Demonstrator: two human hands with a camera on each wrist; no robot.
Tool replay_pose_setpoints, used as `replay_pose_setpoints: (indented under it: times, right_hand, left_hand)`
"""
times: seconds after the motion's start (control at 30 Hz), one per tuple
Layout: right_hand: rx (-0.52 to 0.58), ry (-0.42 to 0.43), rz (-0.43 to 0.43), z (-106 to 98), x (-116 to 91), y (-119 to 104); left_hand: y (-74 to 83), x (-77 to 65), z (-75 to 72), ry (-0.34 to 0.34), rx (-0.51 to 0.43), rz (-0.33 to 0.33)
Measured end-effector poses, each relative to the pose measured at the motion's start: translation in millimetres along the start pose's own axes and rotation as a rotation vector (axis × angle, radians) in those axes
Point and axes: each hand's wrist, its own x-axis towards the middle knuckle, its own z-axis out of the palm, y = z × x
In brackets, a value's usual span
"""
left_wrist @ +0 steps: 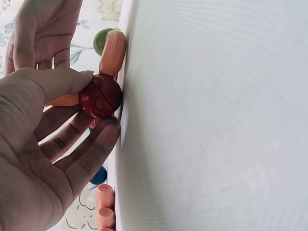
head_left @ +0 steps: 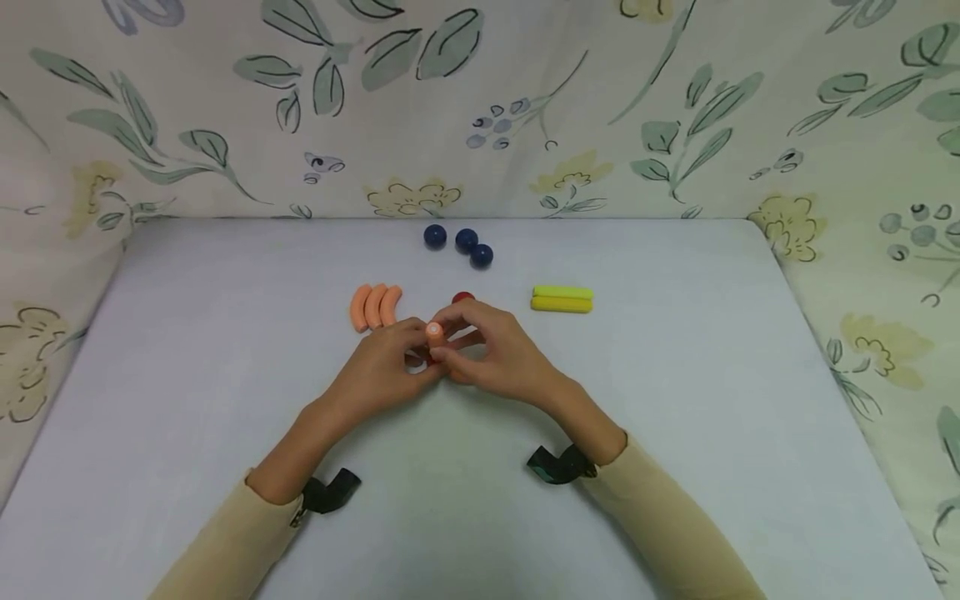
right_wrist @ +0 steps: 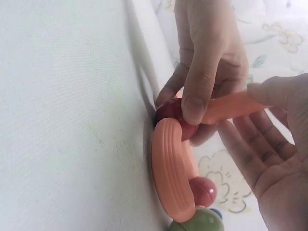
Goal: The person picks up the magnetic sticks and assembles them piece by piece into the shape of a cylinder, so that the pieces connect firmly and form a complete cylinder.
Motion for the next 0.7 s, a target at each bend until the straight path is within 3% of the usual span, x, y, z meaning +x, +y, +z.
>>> replay_pose_setpoints:
  times: [0.7]
  right_hand:
    - [-0.041, -0.015, -0.033, -3.0, 0.0, 2.3]
  left_hand:
    - [0.4, -0.2, -0.5, -0.014, -0.022, 0.0]
